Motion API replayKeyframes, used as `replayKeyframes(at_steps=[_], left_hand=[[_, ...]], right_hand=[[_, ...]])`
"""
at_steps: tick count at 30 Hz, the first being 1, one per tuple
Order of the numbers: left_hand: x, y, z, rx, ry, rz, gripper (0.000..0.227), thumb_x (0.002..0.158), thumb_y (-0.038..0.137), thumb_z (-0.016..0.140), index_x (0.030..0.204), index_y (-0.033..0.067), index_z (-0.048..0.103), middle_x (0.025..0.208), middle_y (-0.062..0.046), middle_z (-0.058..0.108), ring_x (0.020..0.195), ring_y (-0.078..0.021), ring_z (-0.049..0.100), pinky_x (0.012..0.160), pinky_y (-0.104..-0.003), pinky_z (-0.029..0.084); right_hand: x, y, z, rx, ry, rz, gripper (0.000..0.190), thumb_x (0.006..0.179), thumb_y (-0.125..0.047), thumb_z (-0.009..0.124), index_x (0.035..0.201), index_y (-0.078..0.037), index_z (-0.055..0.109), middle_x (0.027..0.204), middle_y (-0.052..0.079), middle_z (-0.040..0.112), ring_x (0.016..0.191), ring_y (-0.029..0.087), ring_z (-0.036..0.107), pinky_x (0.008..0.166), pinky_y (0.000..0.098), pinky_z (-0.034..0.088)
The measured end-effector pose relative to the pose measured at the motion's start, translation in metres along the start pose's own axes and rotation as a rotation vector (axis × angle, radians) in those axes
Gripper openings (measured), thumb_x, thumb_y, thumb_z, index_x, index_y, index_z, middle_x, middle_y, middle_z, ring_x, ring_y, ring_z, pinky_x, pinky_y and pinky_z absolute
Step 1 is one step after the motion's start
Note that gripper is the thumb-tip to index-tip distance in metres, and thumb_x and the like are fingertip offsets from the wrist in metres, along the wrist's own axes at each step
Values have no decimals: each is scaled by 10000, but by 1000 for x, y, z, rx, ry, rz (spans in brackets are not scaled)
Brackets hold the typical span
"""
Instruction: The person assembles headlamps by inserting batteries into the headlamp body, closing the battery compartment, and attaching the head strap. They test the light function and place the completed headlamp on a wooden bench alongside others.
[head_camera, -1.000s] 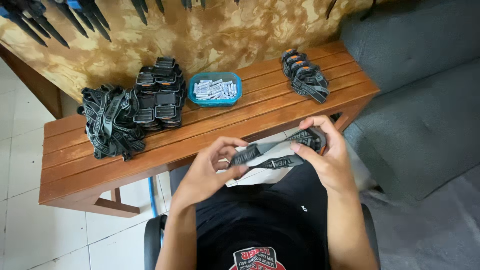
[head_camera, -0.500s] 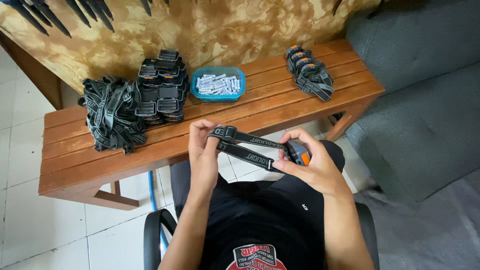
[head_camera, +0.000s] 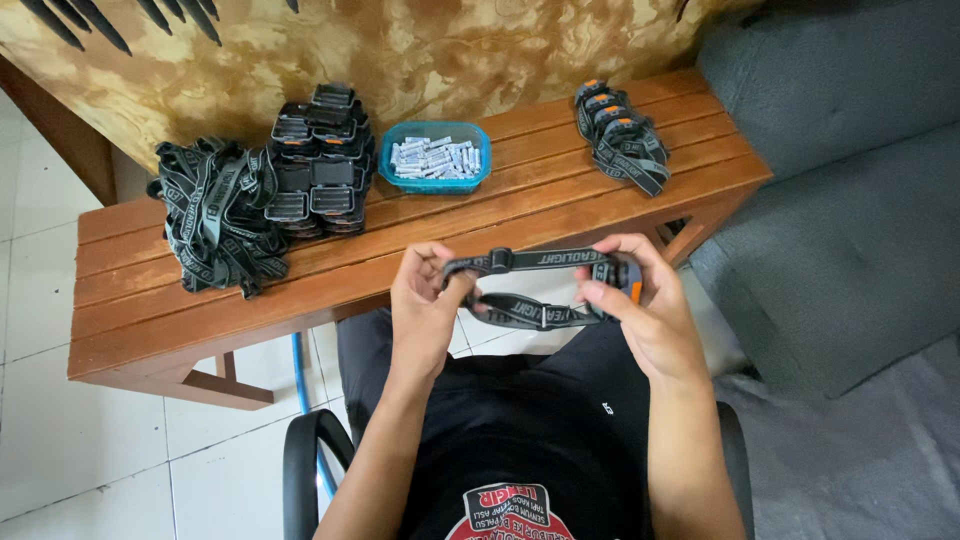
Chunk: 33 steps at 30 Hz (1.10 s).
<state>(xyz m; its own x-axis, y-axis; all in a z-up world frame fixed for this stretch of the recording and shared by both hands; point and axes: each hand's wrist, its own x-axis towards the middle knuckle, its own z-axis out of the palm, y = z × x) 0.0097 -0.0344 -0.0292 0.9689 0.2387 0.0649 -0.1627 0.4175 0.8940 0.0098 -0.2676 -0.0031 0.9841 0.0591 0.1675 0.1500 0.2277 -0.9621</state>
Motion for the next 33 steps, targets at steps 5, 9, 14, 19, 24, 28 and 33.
replayKeyframes(at_steps=[5, 9, 14, 19, 24, 28, 33], left_hand=[[5, -3, -13, 300, 95, 183, 272, 927, -101, 647, 1127, 39, 528, 916, -124, 628, 618, -180, 684, 521, -314, 608], [6, 3, -11, -39, 4, 71, 327, 937, -95, 624, 1192, 31, 464, 958, -118, 616, 542, -196, 694, 520, -358, 693], [7, -5, -26, -180, -220, -205, 365, 1011, 111, 526, 1338, -33, 601, 1009, -218, 718, 645, -173, 730, 601, -274, 640], [2, 8, -23, -155, -358, -285, 436, 973, 180, 605, 1325, -70, 665, 919, -213, 732, 712, -172, 690, 648, -288, 597], [-2, 15, -26, 347, -675, -309, 325, 890, 246, 811, 1048, -34, 761, 770, -68, 640, 783, -171, 613, 708, -293, 567], [0, -8, -35, 360, -710, -242, 265, 794, 185, 920, 906, 22, 744, 777, -55, 689, 798, -142, 624, 763, -282, 568], [-5, 36, -19, -266, -487, -78, 225, 898, 136, 778, 993, -26, 654, 948, -228, 756, 922, -237, 717, 832, -313, 558]], right_hand=[[-6, -3, -1, -129, -163, -13, 552, 697, 29, 909, 1183, 48, 647, 913, 190, 718, 794, 223, 718, 735, 349, 618], [-3, -2, -5, -177, -210, -49, 586, 668, 18, 935, 1187, 38, 663, 884, 178, 733, 763, 200, 718, 702, 337, 619], [-6, -1, -3, -199, -84, -43, 547, 710, 18, 904, 1199, 30, 660, 938, 167, 748, 821, 161, 729, 752, 305, 629], [-5, 6, -12, -203, -5, -78, 516, 753, 6, 877, 1209, 19, 636, 1004, 159, 727, 879, 157, 725, 786, 290, 624], [0, 8, -20, -24, 180, -143, 511, 804, 17, 811, 1258, 10, 576, 1077, 157, 659, 891, 192, 699, 766, 292, 651], [1, 1, -14, 6, 200, -166, 453, 855, 32, 771, 1253, 17, 555, 1074, 187, 672, 889, 203, 700, 747, 284, 641], [-5, 2, -11, -195, 121, -82, 493, 730, -5, 866, 1189, 19, 689, 1096, 151, 689, 904, 184, 692, 738, 283, 629]])
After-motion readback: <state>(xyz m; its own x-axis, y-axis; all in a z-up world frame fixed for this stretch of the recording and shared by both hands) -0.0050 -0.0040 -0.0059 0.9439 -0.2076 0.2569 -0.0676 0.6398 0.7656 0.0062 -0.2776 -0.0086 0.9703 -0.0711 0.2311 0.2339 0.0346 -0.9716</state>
